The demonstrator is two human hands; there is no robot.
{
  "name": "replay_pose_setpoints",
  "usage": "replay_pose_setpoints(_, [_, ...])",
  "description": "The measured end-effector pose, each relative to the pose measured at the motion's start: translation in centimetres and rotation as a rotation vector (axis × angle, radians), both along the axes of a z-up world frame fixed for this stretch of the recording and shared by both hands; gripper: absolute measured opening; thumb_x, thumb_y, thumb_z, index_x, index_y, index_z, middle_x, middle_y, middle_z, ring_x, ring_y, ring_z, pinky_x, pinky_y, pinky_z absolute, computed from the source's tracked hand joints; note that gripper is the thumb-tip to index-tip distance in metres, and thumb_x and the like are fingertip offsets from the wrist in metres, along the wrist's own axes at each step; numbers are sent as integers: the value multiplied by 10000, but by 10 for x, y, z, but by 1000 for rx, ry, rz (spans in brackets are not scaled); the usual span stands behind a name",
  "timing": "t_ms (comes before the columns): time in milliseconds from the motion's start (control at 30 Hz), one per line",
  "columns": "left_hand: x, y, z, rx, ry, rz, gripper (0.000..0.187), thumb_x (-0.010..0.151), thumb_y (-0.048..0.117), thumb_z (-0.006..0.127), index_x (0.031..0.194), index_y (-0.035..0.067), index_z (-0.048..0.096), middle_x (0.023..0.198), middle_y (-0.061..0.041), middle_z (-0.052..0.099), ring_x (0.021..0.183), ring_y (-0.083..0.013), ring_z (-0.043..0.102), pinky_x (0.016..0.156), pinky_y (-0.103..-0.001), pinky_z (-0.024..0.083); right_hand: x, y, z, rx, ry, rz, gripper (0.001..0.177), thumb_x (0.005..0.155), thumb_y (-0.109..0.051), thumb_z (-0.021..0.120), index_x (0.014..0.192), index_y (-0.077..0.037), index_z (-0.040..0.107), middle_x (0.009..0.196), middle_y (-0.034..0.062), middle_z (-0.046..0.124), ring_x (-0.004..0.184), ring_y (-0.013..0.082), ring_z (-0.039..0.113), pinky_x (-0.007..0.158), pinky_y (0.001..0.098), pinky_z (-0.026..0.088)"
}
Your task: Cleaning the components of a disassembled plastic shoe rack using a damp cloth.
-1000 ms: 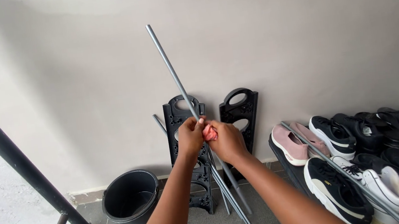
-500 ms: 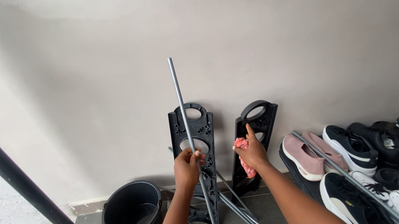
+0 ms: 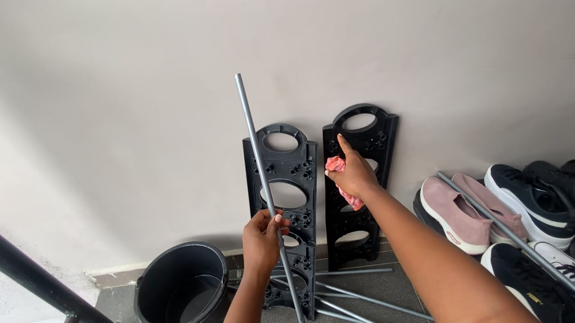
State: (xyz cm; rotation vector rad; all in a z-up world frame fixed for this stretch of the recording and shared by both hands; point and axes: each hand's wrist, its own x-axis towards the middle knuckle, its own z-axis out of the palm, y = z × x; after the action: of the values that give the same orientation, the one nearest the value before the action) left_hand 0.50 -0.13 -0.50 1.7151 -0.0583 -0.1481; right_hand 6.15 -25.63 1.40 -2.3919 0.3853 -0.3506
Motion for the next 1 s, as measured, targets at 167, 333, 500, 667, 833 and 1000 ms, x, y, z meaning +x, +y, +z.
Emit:
replay_pose_setpoints(167, [8,-5,-14,8,7,-7,231,1021,222,565,1131,72,703,885,-43,769,858,-121,721,771,-306,558,11,0,-3,-19,60,1,1035,840,-317,798,1636,-334,138,1491,81,522,1339,274,556,1132,398,439])
replay_pose_setpoints(333, [9,-5,-17,5,17,1,227,1018,221,570,1133,80,705,891,-38,766,866,-113,726,791,-288,559,15,-6,-12,-43,72,5,1055,834,-325,810,1637,-343,125,1495,92,510,1347,282,546,1136,401,436])
replay_pose_setpoints(500, [9,-6,-13,0,3,12,230,1015,223,575,1134,79,709,883,-35,763,861,-115,720,777,-294,556,7,-3,-8,-59,5,24,1022,803,-302,831,1607,-251,203,1478,124,480,1321,301,526,1098,416,419])
replay_pose_setpoints(667, [5,-6,7,-27,-37,17,232,1018,231,573,1131,79,707,865,-25,769,834,-103,711,733,-280,542,27,1,-8,369,-134,-8,508,866,-244,805,1144,24,476,1182,190,577,1102,263,648,960,404,547])
replay_pose_setpoints(833, [15,0,13,-214,-171,22,227,1016,205,584,1122,41,700,812,-46,728,708,-118,686,638,-267,524,-7,44,54,974,-114,461,250,923,-127,558,1123,0,636,1021,101,702,949,216,674,881,404,553])
replay_pose_setpoints(1000, [-12,13,42,-281,-221,21,234,1027,209,577,1133,38,698,773,-43,688,636,-110,636,581,-253,491,-46,86,115,595,-116,241,298,1035,-229,539,1155,-5,694,1041,82,736,986,186,665,923,362,510])
